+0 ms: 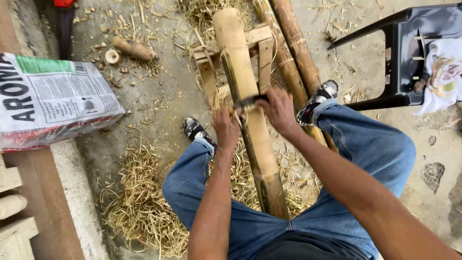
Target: Shaving the outer layer of a bamboo pole using a drawknife-like hand tool.
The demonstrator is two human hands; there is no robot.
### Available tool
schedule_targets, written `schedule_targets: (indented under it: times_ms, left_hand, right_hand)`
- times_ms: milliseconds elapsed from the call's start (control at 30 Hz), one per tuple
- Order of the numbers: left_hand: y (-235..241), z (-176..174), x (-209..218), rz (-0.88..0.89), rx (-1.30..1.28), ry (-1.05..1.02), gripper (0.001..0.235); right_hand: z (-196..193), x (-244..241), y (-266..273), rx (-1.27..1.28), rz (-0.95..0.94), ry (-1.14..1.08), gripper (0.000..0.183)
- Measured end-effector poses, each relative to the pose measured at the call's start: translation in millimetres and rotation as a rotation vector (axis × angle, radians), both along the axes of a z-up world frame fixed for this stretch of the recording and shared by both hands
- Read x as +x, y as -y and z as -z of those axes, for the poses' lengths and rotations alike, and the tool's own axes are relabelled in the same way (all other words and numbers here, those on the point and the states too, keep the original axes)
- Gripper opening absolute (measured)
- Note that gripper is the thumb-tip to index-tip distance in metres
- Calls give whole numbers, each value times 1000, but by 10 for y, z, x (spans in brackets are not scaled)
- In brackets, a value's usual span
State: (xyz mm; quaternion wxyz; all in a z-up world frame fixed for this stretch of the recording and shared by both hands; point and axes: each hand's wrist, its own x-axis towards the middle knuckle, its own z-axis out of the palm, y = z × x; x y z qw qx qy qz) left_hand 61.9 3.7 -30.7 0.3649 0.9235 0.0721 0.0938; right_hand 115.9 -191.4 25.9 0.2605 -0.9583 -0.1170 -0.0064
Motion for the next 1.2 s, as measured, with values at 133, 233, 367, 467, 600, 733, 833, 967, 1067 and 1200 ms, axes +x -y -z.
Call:
schedule_targets:
  times_ms: [133, 233, 367, 467, 600, 733, 833, 967, 1067, 1200]
  left_hand:
    - [154, -156, -755, 21, 22, -39, 46]
    - [224, -282, -1394, 69, -33, 3, 36]
    - [153, -334, -1860, 236, -127, -254, 21]
    - [73, -403, -2037, 246, -228, -406, 27]
    - [-9, -412, -1772, 12, -339, -288, 30]
    - [-198, -937, -1366, -222, -557, -183, 34]
    - [-183, -1250, -1286, -432, -787, -143, 38]
    - [-38, -861, -1258, -510, -675, -56, 47]
    - [193, -408, -1333, -538, -753, -227, 59]
    - [440, 975, -1666, -584, -873, -521, 71]
  right_hand:
    - [-184, -833, 105, 0, 9, 44, 40]
    - [-125, -1517, 254, 7, 66, -2, 35]
    - [202, -2102, 659, 110, 0, -134, 42]
    - [38, -2195, 679, 89, 15, -548, 44]
    - [-422, -1573, 538, 107, 139, -290, 51]
    - [-520, -1016, 528, 224, 272, 20, 59]
    - [-449, -980, 502, 266, 373, -137, 63]
    - [-262, -1076, 241, 345, 446, -490, 69]
    - [174, -1179, 88, 361, 423, -592, 74]
    - [433, -1294, -174, 168, 323, -569, 85]
